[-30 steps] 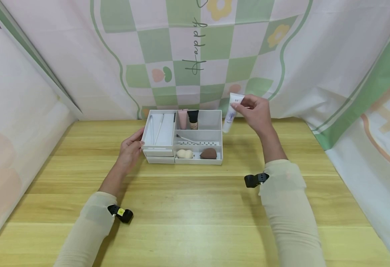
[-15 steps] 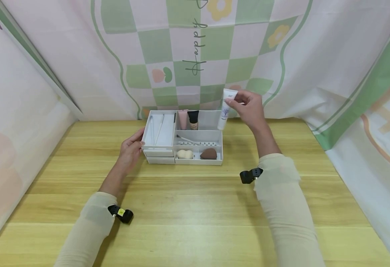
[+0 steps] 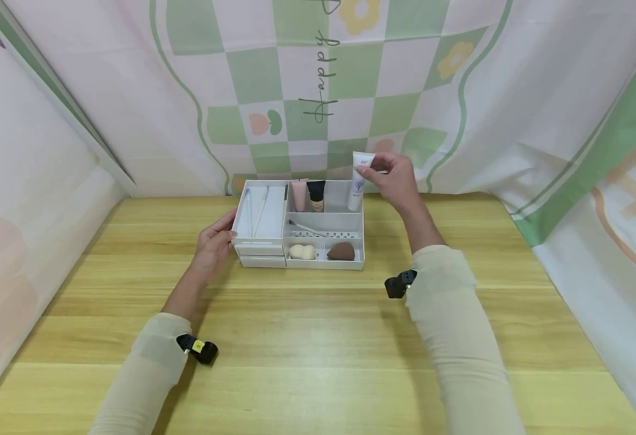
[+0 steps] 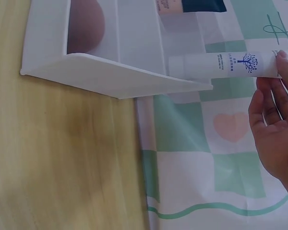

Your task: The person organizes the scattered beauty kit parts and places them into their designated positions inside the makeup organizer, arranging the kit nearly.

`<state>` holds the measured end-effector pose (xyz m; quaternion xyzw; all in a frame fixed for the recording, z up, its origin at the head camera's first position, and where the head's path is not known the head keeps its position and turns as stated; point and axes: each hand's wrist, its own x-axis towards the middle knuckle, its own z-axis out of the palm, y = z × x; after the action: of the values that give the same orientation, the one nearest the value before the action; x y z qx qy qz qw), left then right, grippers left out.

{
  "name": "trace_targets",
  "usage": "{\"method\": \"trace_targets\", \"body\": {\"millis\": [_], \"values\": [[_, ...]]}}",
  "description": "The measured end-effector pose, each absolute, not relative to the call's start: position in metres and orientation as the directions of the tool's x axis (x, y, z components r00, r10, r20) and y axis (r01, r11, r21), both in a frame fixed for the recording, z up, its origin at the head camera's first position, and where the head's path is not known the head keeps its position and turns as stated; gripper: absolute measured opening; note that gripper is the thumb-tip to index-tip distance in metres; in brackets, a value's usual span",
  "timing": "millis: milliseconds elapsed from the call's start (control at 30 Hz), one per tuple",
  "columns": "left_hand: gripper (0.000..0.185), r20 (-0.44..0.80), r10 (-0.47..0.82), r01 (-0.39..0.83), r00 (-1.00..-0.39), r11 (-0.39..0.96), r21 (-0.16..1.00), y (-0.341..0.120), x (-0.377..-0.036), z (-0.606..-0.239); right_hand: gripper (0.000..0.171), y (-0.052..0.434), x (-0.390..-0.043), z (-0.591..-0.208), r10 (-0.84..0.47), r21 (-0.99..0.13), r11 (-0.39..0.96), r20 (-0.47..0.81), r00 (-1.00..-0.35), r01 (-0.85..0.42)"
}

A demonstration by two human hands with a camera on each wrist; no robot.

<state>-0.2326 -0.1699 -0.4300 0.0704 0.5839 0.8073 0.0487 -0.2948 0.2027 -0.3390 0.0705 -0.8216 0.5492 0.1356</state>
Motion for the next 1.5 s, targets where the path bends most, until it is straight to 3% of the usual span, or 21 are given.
{"method": "trace_targets", "body": {"millis": [200, 600, 1500], "values": [[0.063, 0.057, 0.160, 0.002, -0.985, -0.328, 0.945, -0.170, -0.233, -0.431, 0.031, 0.200, -0.299, -0.351, -0.015, -0.875, 0.418, 0.263, -0.965, -0.245], [0.063, 0.054, 0.161, -0.002, -0.986, -0.329, 0.944, -0.170, -0.234, -0.430, 0.026, 0.196, -0.299, -0.368, -0.014, -0.861, 0.476, 0.199, -0.980, -0.182], [0.063, 0.057, 0.158, 0.000, -0.986, -0.339, 0.941, -0.169, -0.233, -0.430, 0.032, 0.201, -0.295, -0.373, -0.073, -0.843, 0.489, 0.216, -0.974, -0.224]]}}
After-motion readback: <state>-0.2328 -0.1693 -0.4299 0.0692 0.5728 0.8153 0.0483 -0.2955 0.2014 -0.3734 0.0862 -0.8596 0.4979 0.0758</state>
